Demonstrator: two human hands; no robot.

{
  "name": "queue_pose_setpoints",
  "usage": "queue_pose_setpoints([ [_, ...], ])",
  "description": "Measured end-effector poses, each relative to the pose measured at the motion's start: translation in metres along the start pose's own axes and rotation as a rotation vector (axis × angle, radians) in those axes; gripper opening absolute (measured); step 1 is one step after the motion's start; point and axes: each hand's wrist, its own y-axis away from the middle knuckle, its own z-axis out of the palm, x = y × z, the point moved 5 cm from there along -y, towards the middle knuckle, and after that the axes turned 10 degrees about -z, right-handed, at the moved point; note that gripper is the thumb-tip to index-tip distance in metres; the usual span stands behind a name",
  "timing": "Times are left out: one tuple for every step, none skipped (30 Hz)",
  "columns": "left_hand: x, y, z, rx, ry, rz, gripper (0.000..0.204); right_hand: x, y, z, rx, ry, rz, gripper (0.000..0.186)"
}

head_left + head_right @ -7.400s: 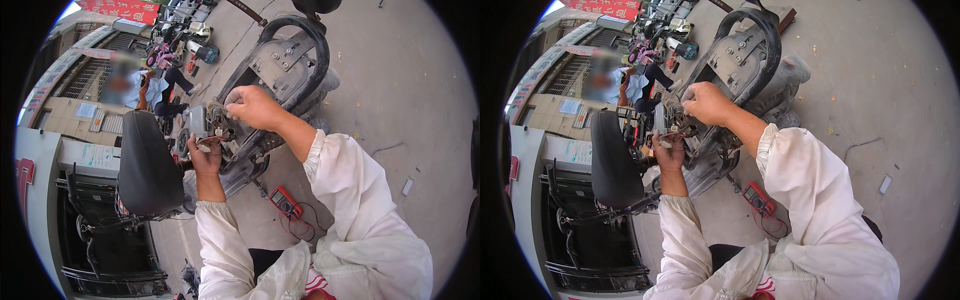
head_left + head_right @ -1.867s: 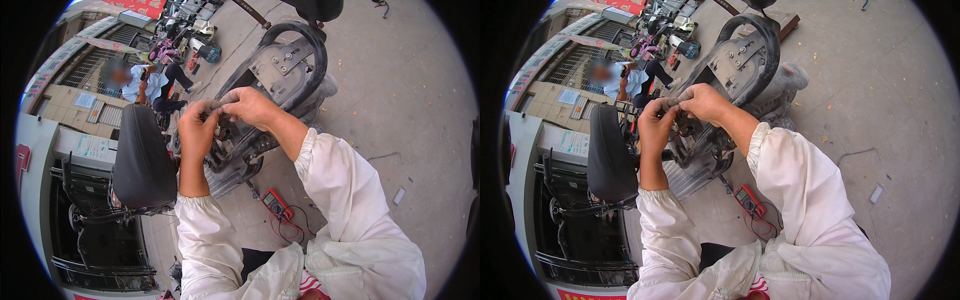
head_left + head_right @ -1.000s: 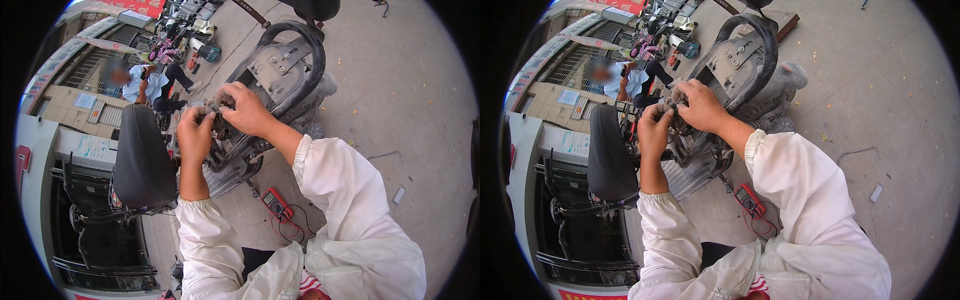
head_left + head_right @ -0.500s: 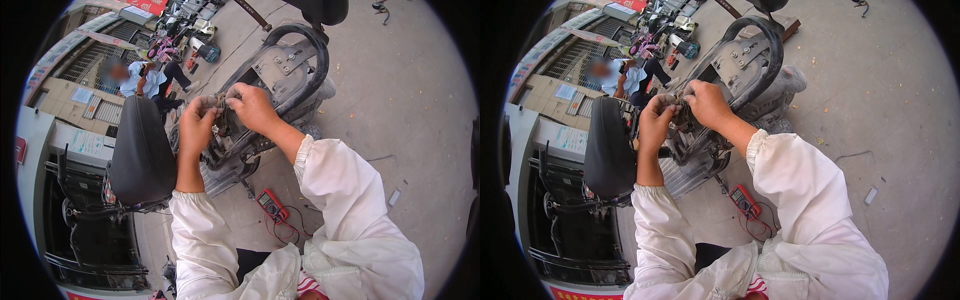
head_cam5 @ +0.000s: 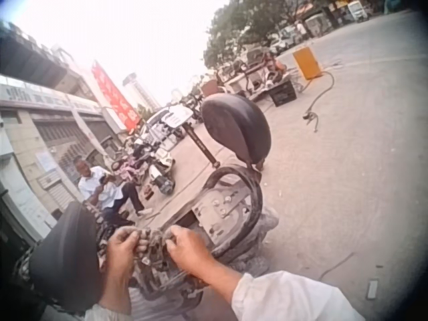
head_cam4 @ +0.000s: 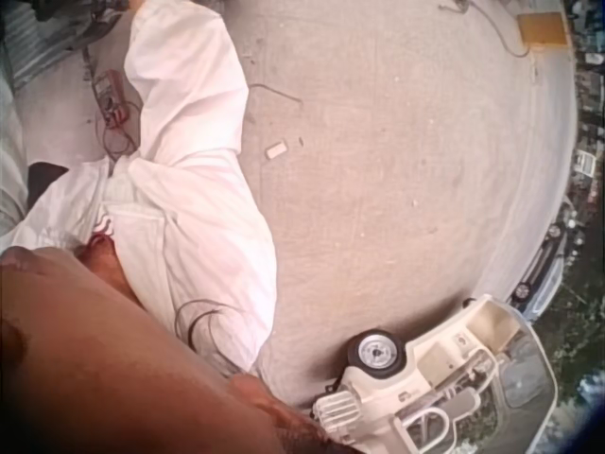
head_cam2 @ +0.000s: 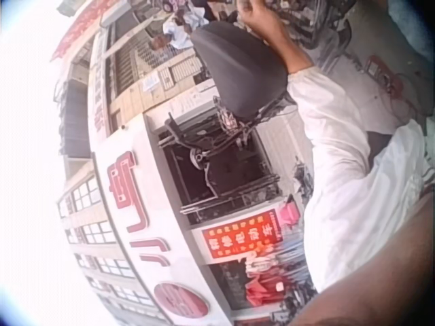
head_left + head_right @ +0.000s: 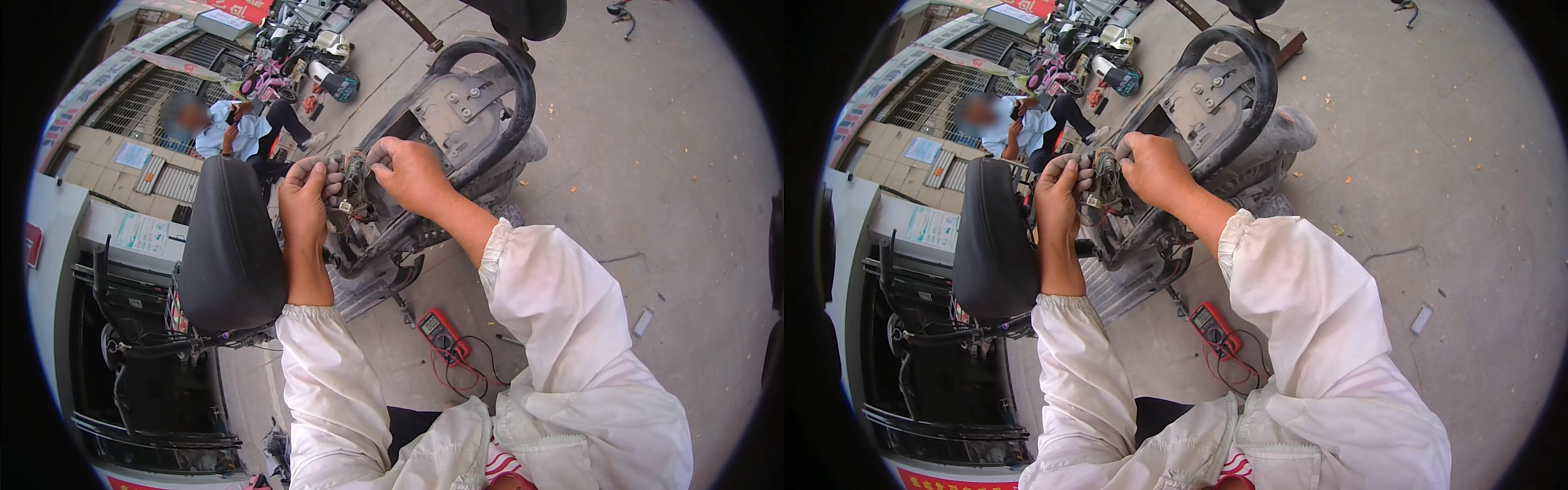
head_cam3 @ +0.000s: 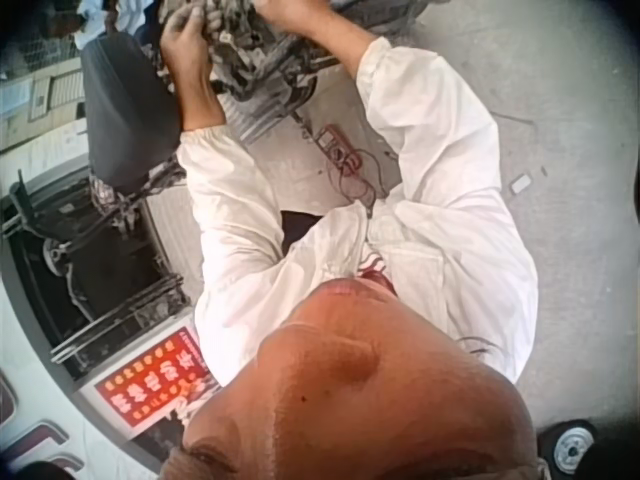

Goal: The person repairs an electric scooter's electrical system by connecting and disconnecting wire harnesses under the seat, using a multimeter to test continuity, and cutting wires with scissors. The scooter's dashboard lights up during testing, indicating partial functionality.

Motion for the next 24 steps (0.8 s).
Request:
queue_pose_setpoints([
  [0.0,0.001,0.0,0.009,0.009,0.004,0.012,-0.004,0.001,0.0,0.001,0.027,-0.006,0.011],
  [0.0,0.001,-0.001,0.019,0.017,0.008,0.012,-0.006,0.002,-0.001,0.002,0.053,-0.012,0.011],
  [-0.001,0.002,-0.002,0.032,0.018,0.011,0.011,-0.007,0.003,0.0,0.006,0.069,-0.017,0.011],
  [-0.001,0.002,-0.002,0.045,0.018,0.016,0.011,-0.006,0.004,0.0,0.011,0.084,-0.024,0.011],
  [-0.001,0.002,-0.003,0.058,0.019,0.021,0.011,-0.006,0.004,0.0,0.016,0.1,-0.031,0.011],
  [-0.002,0.003,-0.005,0.058,0.006,0.007,0.011,-0.006,0.004,0.0,0.032,0.093,-0.033,0.011],
  [0.0,0.005,-0.004,0.057,-0.005,-0.007,0.011,-0.005,0.004,0.0,0.047,0.088,-0.034,0.011],
  [0.0,0.005,-0.003,0.056,-0.017,-0.022,0.011,-0.004,0.003,-0.001,0.063,0.083,-0.036,0.011],
  [0.0,0.004,-0.002,0.045,-0.012,-0.009,0.01,-0.002,0.003,-0.001,0.067,0.075,-0.03,0.011],
  [-0.001,0.005,-0.001,0.037,-0.009,0.002,0.01,-0.002,0.003,-0.001,0.069,0.063,-0.023,0.011],
  [-0.001,0.005,-0.001,0.029,-0.006,0.013,0.01,-0.002,0.002,-0.001,0.072,0.051,-0.016,0.011],
  [-0.002,0.005,-0.002,0.029,-0.003,0.01,0.01,-0.003,0.002,-0.001,0.067,0.049,-0.013,0.011],
  [-0.002,0.006,-0.002,0.027,0.0,0.006,0.01,-0.003,0.002,0.0,0.061,0.049,-0.009,0.011],
  [-0.002,0.007,-0.002,0.025,0.004,0.002,0.01,-0.002,0.002,0.0,0.056,0.049,-0.005,0.011],
  [-0.002,0.007,-0.002,0.02,0.009,0.005,0.01,-0.002,0.002,0.0,0.051,0.044,0.001,0.01],
  [-0.002,0.007,-0.002,0.017,0.014,0.008,0.01,-0.002,0.002,0.0,0.044,0.038,0.007,0.01],
  [-0.002,0.007,-0.003,0.013,0.018,0.011,0.01,-0.002,0.003,0.001,0.037,0.031,0.013,0.01],
  [-0.002,0.007,-0.004,0.014,0.011,0.018,0.01,-0.001,0.003,0.002,0.032,0.027,0.02,0.009],
  [-0.002,0.006,-0.003,0.013,0.006,0.026,0.01,0.0,0.003,0.002,0.029,0.026,0.026,0.009],
  [-0.002,0.006,-0.003,0.012,0.001,0.033,0.01,0.002,0.003,0.003,0.025,0.024,0.032,0.008],
  [-0.002,0.006,-0.002,0.011,0.008,0.032,0.01,0.004,0.002,0.004,0.025,0.014,0.039,0.009],
  [-0.002,0.006,-0.002,0.009,0.014,0.031,0.01,0.005,0.002,0.005,0.026,0.005,0.046,0.009],
  [-0.002,0.006,-0.001,0.008,0.021,0.03,0.01,0.007,0.002,0.005,0.027,-0.004,0.053,0.009],
  [-0.002,0.006,0.0,0.012,0.022,0.029,0.01,0.009,0.002,0.005,0.023,-0.004,0.058,0.01],
])
